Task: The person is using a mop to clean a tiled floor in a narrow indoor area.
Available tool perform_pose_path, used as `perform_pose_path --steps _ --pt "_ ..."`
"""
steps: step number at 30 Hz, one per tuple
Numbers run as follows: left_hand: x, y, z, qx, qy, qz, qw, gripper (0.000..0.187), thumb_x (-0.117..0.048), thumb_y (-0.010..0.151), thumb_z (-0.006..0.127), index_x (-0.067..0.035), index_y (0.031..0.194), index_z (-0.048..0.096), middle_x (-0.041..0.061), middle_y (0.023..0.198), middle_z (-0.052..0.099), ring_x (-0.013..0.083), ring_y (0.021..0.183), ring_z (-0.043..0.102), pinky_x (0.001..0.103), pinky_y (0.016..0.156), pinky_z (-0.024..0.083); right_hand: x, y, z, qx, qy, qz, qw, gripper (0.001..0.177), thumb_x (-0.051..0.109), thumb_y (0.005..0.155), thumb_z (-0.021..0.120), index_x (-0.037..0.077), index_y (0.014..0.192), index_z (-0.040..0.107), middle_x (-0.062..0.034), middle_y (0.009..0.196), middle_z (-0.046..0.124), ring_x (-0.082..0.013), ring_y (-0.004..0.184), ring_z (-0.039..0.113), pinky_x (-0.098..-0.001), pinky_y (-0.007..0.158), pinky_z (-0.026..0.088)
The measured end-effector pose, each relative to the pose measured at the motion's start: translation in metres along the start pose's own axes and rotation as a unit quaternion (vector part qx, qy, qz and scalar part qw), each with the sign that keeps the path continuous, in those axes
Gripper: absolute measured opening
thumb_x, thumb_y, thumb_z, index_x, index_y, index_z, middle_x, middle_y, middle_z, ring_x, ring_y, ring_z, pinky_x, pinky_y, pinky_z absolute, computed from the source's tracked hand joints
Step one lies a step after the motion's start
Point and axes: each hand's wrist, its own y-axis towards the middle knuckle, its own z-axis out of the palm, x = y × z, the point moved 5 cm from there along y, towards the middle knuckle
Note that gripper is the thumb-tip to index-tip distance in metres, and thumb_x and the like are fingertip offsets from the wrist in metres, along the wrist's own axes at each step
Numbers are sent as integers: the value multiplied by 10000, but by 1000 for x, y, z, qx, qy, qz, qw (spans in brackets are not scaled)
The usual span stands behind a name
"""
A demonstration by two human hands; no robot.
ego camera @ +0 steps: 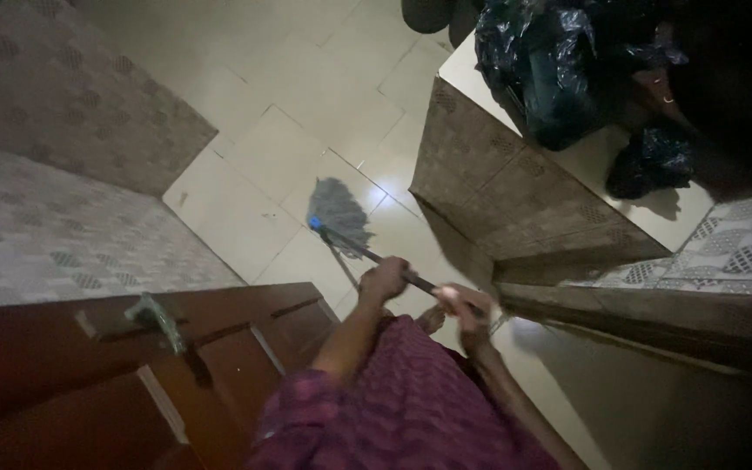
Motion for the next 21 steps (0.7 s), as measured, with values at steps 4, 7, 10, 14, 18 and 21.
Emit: perform_pose_path --steps 4,7,10,14,18,21 --pt "55 0 10 -108 -89 1 990 410 -325 942 729 18 749 615 235 717 600 350 673 581 494 686 478 34 24 48 86 75 -50 992 313 87 985 602 -10 698 520 -41 633 496 -152 541 382 -343 512 319" --pt "55 -27 -4 -318 -212 91 919 426 -256 944 759 30 699 560 198 690 527 319 681 499 488 669 414 65 26 74 211 20 -193 958 256 16 907 592 3 703 438 -69 627 435 -155 544 404 -349 563 374" --pt "45 -39 -6 -349 -181 55 918 382 -212 956 750 36 742 554 187 687 521 335 670 484 474 673 428 95 20 82 314 19 -213 925 353 -46 931 593 0 717 316 -99 658 300 -199 569 282 -375 626 332" --pt "51 -8 39 -331 -159 111 923 196 -130 922 713 16 849 605 193 797 578 364 752 560 469 693 452 120 20 67 336 -24 -204 919 309 -53 869 624 0 714 362 -83 642 341 -195 563 324 -374 589 313" --pt "11 21 59 -253 -210 208 921 117 -62 857 658 50 870 626 229 811 639 333 767 620 462 667 488 107 31 32 269 -82 -222 934 279 -11 887 624 -4 705 413 -63 612 400 -182 521 365 -342 502 305" --pt "-58 13 32 -68 -286 254 921 191 -88 976 624 66 865 637 234 743 643 232 659 617 463 641 483 148 28 15 198 -177 -209 941 237 51 906 618 -4 715 489 -54 629 483 -150 506 424 -326 481 329"
